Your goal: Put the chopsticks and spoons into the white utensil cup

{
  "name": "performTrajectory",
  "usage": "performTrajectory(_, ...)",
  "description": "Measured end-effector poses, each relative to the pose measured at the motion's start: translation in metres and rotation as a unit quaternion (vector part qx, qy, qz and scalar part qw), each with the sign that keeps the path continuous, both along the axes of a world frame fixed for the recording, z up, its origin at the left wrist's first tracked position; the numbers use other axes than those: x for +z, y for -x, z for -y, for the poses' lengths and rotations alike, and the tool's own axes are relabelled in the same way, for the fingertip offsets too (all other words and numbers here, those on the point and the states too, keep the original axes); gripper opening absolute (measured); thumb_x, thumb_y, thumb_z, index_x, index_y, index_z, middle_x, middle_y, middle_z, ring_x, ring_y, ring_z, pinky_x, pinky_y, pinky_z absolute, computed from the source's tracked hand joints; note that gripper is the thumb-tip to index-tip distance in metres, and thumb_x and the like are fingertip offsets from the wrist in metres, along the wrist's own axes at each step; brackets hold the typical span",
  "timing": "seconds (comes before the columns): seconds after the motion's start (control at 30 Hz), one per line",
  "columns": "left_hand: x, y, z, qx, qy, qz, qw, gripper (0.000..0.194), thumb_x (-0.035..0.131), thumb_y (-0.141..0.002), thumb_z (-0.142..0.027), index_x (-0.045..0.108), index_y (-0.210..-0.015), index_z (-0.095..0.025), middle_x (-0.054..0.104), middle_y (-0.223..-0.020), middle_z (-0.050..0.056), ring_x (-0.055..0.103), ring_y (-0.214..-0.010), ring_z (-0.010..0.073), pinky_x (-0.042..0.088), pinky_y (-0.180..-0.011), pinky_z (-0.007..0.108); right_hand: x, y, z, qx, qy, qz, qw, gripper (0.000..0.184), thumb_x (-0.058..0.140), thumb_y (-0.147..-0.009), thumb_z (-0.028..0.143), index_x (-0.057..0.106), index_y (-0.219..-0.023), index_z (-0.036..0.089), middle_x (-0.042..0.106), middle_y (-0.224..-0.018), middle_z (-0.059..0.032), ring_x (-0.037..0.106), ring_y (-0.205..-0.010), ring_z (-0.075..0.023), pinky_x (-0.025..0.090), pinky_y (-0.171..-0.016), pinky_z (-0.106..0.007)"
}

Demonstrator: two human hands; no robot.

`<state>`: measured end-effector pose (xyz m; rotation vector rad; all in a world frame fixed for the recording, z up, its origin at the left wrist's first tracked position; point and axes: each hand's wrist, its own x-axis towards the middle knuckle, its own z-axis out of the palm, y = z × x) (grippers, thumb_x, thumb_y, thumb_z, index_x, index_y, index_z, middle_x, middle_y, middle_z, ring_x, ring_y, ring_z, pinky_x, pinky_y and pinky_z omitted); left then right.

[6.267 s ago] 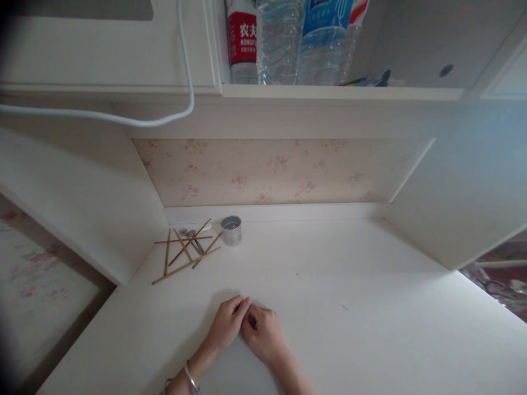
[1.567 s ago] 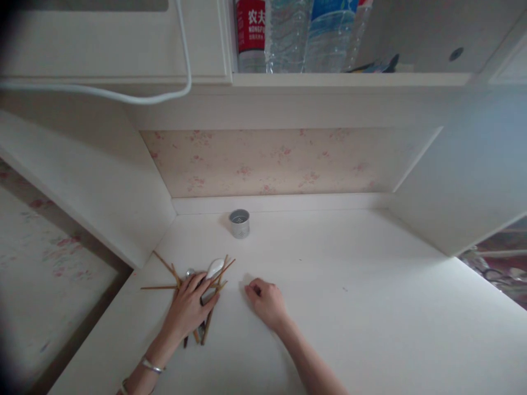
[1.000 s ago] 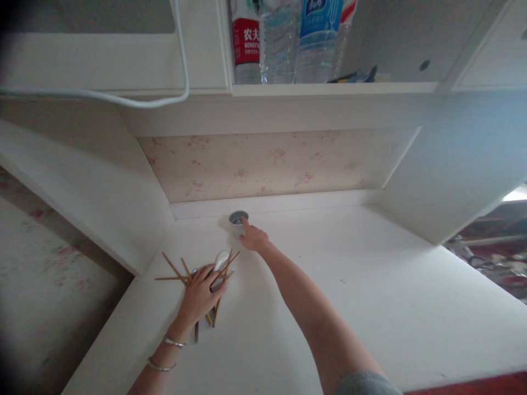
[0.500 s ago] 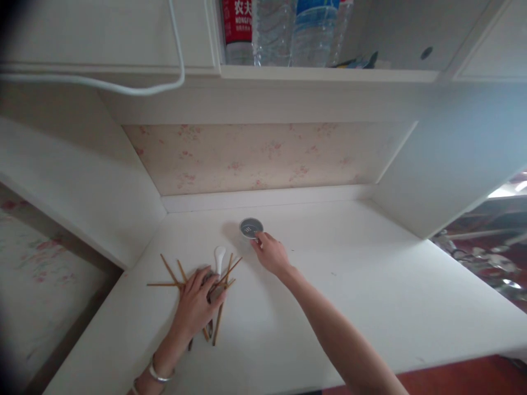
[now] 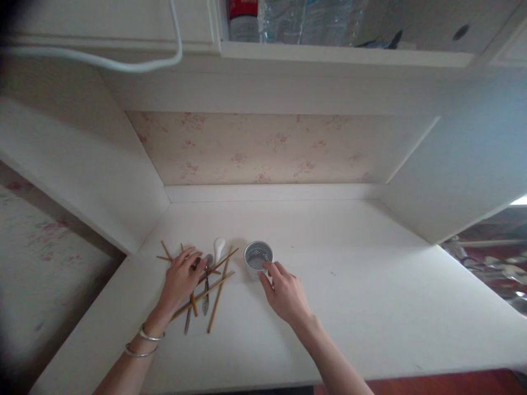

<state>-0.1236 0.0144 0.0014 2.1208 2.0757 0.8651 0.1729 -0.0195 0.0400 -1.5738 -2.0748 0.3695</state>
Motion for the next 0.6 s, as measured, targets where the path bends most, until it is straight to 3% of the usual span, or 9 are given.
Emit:
performTrajectory(0.13, 0.006, 0.018, 0.013, 0.009, -0.006, 0.068, 0.998, 0.035, 0.041, -0.092, -0.045, 0.065, -0.101, -0.021, 0.067, -0.107, 0.007, 0.06, -0.102, 0.0212, 0.046, -0.094, 0.034, 0.001, -0.001, -0.001, 0.003, -0.004, 0.008, 1.0, 0.032, 0.04, -0.095, 0.041, 0.058, -0.115, 0.024, 0.068, -0.087, -0.0035, 0.061, -0.057, -0.0132, 0.043, -0.056, -0.024)
performTrajectory(0.27, 0.012, 0.027, 0.035, 0.082, 0.09, 0.104, 0.987, 0.034, 0.042, -0.089, -0.049, 0.063, -0.094, -0.023, 0.071, -0.089, 0.002, 0.064, -0.075, 0.018, 0.049, -0.072, 0.029, -0.002, -0.003, 0.003, 0.001, 0.005, -0.026, 1.0, 0.037, 0.043, -0.093, 0.042, 0.052, -0.126, 0.026, 0.067, -0.084, -0.0026, 0.06, -0.054, -0.0127, 0.045, -0.055, -0.025)
performTrajectory(0.4, 0.019, 0.022, 0.048, 0.1, 0.183, 0.05, 0.977, 0.037, 0.038, -0.089, -0.053, 0.062, -0.084, -0.026, 0.071, -0.08, 0.0, 0.066, -0.075, 0.0193, 0.044, -0.066, 0.027, -0.017, -0.005, 0.01, -0.046, 0.0, -0.116, 0.992, 0.039, 0.046, -0.092, 0.04, 0.047, -0.128, 0.024, 0.064, -0.076, 0.0007, 0.059, -0.055, -0.0124, 0.047, -0.058, -0.024)
performTrajectory(0.6, 0.024, 0.009, 0.037, 0.116, 0.242, -0.069, 0.961, 0.045, 0.033, -0.088, -0.059, 0.063, -0.077, -0.026, 0.073, -0.079, 0.005, 0.068, -0.075, 0.0262, 0.04, -0.058, 0.03, -0.053, -0.011, 0.02, -0.18, 0.029, -0.278, 0.943, 0.041, 0.05, -0.087, 0.049, 0.05, -0.117, 0.02, 0.057, -0.065, 0.0026, 0.054, -0.053, -0.0139, 0.043, -0.047, -0.022)
